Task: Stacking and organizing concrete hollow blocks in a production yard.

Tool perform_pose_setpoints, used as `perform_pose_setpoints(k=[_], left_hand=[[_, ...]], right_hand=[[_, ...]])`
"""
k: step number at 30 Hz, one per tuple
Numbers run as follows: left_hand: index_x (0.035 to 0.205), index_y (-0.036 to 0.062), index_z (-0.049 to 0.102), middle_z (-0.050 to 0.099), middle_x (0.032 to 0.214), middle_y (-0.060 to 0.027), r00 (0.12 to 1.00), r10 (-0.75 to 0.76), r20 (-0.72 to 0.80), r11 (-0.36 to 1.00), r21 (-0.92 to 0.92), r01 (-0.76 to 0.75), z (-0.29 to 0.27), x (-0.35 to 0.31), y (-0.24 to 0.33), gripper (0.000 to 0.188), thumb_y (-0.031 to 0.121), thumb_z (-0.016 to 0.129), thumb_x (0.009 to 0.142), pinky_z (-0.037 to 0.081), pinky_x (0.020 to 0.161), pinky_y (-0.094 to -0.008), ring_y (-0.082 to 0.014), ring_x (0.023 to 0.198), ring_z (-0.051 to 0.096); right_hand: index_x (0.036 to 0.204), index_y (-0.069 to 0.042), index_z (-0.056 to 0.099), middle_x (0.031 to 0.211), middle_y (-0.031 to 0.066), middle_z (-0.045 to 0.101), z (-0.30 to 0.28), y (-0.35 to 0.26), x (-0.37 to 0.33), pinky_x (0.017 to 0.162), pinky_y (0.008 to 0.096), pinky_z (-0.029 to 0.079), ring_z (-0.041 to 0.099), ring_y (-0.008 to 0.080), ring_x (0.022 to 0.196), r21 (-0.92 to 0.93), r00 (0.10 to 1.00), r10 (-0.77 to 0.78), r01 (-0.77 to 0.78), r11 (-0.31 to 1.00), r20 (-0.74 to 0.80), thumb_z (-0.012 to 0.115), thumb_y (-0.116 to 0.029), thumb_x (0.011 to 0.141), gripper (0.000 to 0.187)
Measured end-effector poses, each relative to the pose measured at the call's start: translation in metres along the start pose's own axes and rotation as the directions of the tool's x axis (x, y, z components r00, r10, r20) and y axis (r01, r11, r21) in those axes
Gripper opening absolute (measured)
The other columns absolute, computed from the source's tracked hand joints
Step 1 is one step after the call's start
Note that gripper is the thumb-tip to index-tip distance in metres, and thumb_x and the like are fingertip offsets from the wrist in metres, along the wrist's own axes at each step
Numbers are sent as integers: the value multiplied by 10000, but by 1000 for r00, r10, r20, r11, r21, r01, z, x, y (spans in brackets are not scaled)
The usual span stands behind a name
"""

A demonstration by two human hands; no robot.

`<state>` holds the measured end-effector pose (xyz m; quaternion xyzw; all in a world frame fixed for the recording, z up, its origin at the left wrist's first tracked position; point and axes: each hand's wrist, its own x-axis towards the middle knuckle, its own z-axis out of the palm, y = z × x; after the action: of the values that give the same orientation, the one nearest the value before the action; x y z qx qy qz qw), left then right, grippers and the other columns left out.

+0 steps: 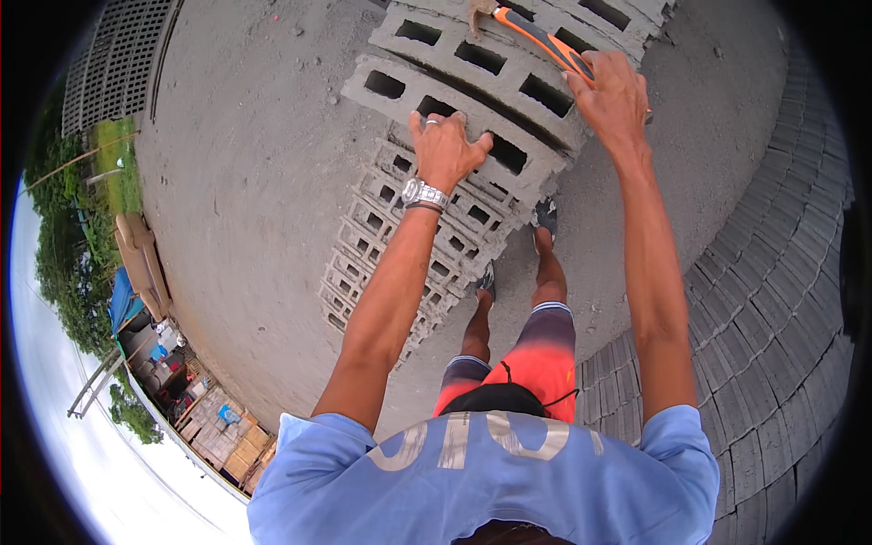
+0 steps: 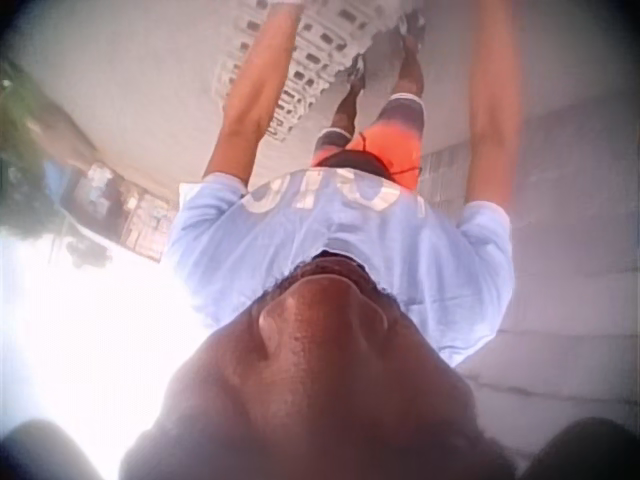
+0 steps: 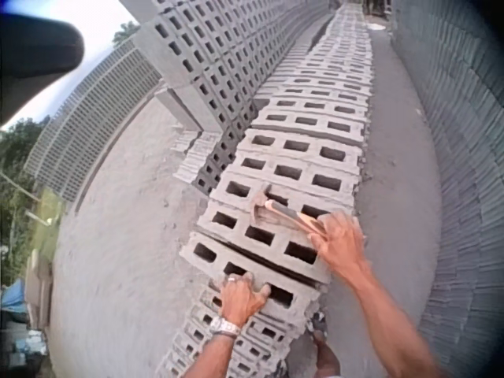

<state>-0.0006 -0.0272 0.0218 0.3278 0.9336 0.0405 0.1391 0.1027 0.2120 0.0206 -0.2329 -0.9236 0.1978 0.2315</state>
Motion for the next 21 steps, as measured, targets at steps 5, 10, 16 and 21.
perform_pose_setpoints(k=[5,10,16,21], left_hand=[[1076,-8,708,709,987,-211,1000,15,12,999,-43,-15,-3,-7,-11,585,502,688,788,219,1148,-537,-343,1048,632],[1070,61,716,734,1013,-131,916,-123,-382,864,-496,-91,-22,2,-50,267,246,708,878,517,890,-379,-286,982,679],[1205,-55,640,679,1112,-289,934,-161,-320,986,-20,163,-34,86,-162,726,494,751,744,486,969,-441,-397,1095,646],[1078,-101,660,676,1061,-307,953,-264,150,965,39,261,-36,142,-192,661,429,742,691,514,887,-426,-394,1006,668]], right_hand=[[1059,-41,682,1007,87,628,-36,-29,-68,842,369,460,611,242,929,289,972,191,-145,946,-137,694,-249,918,251],[1090,10,667,1008,75,654,-22,-16,-179,779,315,479,608,164,904,522,595,691,-775,358,411,637,-347,971,377],[1134,72,631,1061,131,670,-11,-56,-165,820,300,476,619,185,962,469,375,656,-882,36,655,699,-481,899,605],[1136,135,597,1080,220,661,14,-95,-138,899,344,482,634,271,1028,547,481,577,-834,71,660,747,-516,841,730]])
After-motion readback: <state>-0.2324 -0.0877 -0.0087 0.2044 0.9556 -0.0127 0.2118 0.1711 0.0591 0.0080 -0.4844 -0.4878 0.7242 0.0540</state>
